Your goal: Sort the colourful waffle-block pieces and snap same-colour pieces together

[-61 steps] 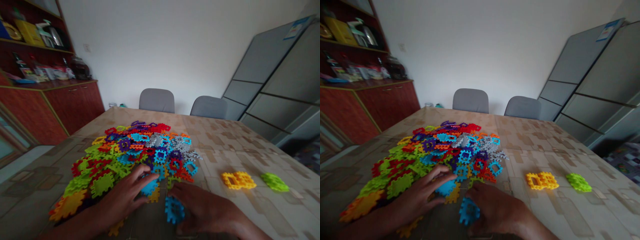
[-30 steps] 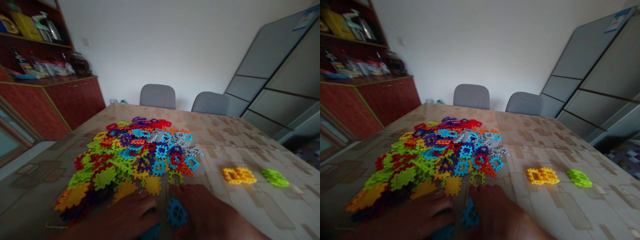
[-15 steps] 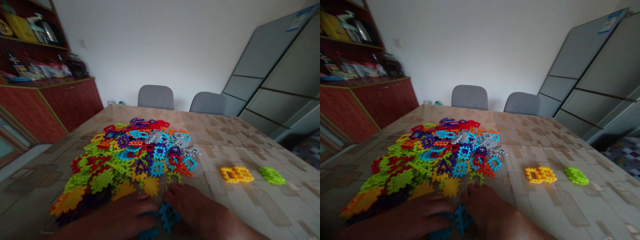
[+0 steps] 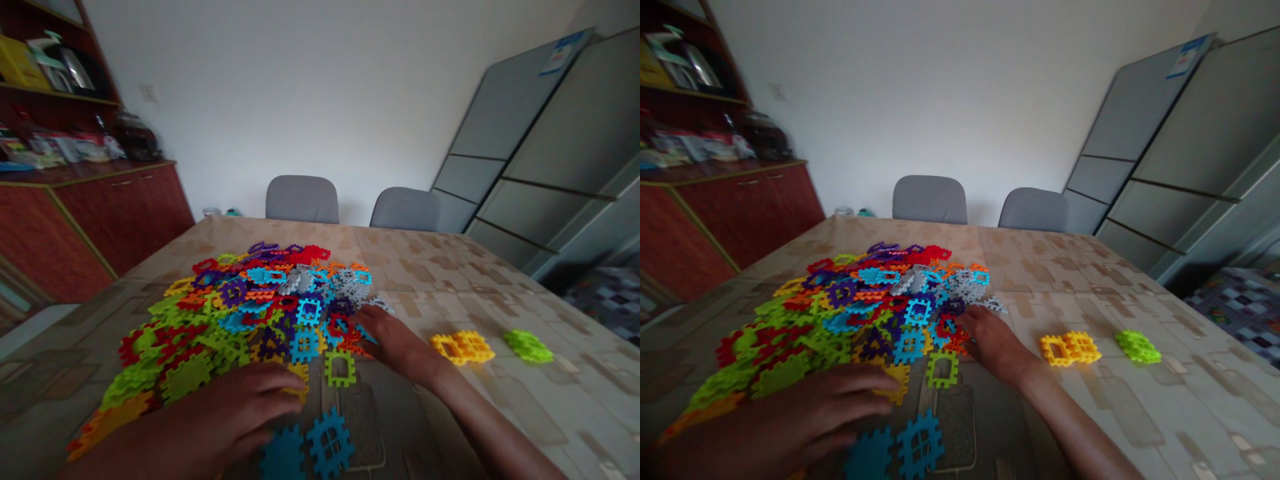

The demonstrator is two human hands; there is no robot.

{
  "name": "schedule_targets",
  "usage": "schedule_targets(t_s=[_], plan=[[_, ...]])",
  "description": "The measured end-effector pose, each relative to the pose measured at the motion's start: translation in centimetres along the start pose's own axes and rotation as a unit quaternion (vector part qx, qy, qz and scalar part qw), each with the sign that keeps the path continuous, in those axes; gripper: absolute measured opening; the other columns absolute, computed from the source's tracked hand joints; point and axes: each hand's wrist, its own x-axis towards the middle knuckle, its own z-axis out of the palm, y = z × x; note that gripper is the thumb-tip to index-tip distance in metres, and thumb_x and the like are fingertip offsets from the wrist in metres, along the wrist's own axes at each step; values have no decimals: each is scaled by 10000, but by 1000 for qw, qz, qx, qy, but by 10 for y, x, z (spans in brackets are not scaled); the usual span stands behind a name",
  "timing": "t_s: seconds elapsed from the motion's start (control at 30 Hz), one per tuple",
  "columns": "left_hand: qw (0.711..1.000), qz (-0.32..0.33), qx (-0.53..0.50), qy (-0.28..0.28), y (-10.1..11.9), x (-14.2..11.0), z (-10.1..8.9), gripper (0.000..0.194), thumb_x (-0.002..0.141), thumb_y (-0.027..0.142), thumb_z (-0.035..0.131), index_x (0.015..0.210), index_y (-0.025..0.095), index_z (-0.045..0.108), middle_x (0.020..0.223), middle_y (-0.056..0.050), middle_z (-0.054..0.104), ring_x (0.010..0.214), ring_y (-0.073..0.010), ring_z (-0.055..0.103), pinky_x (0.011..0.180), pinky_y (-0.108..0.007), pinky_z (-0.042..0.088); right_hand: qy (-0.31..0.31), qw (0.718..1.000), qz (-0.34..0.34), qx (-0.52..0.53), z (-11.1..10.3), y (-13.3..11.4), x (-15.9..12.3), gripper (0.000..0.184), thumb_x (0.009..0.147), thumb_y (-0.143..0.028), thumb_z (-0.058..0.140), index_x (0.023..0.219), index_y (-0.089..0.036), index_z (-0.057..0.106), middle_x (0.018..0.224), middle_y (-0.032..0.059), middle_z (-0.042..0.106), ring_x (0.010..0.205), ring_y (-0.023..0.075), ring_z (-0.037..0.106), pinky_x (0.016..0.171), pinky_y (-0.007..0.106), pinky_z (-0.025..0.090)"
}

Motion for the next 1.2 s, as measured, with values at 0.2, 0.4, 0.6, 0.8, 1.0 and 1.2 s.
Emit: schedule_targets(t_s=[0.2, 0.4, 0.6, 0.8, 1.0, 1.2], plan=[[980, -50, 186, 52, -30, 49, -10, 454, 893, 66, 624, 1316, 233, 616, 1425, -81, 607, 1300, -260, 561, 1120, -416, 429, 29, 999, -19, 1, 22, -11, 20, 345, 876, -164, 676, 1215, -142, 623, 1196, 140, 626, 1120, 271, 584, 967, 379, 482], [968, -88, 226, 62, -61, 97, -5, 525, 784, 66, 766, 1284, 154, 630, 1264, -159, 674, 1189, -339, 612, 1035, -496, 469, 50, 999, -22, -1, 26, -2, 22, 80, 887, -141, 667, 961, -166, 650, 1074, 89, 627, 982, 210, 622, 865, 309, 499], [971, -83, 213, 75, -70, 94, -3, 606, 749, -61, 674, 1306, 175, 630, 1169, -127, 701, 1106, -315, 642, 986, -459, 483, 68, 998, -6, 4, 22, 6, 20, 97, 870, -80, 668, 882, -171, 637, 981, 56, 642, 888, 177, 616, 787, 270, 469], [979, -66, 158, 114, -73, 83, -2, 281, 889, 10, 585, 1039, 196, 731, 1055, -70, 721, 1011, -251, 668, 906, -354, 508, 87, 996, 23, -12, 15, 2, 19, 75, 908, -127, 631, 958, -166, 672, 1016, 96, 650, 945, 221, 614, 827, 309, 465], [978, -45, 113, 167, -74, 75, 2, 277, 955, 110, 497, 1012, 197, 753, 1013, -84, 648, 952, -234, 635, 836, -341, 510, 70, 997, -11, 12, 12, -5, 13, 83, 937, -166, 623, 983, -186, 689, 976, 62, 685, 892, 189, 641, 776, 263, 457], [989, 13, 36, 143, -29, 61, 8, 290, 1013, 162, 454, 1085, 222, 728, 995, -54, 647, 915, -174, 638, 783, -251, 490, 54, 997, -25, 40, 8, -1, 11, 146, 877, -82, 644, 965, -186, 698, 916, 37, 719, 820, 166, 647, 730, 246, 436]])
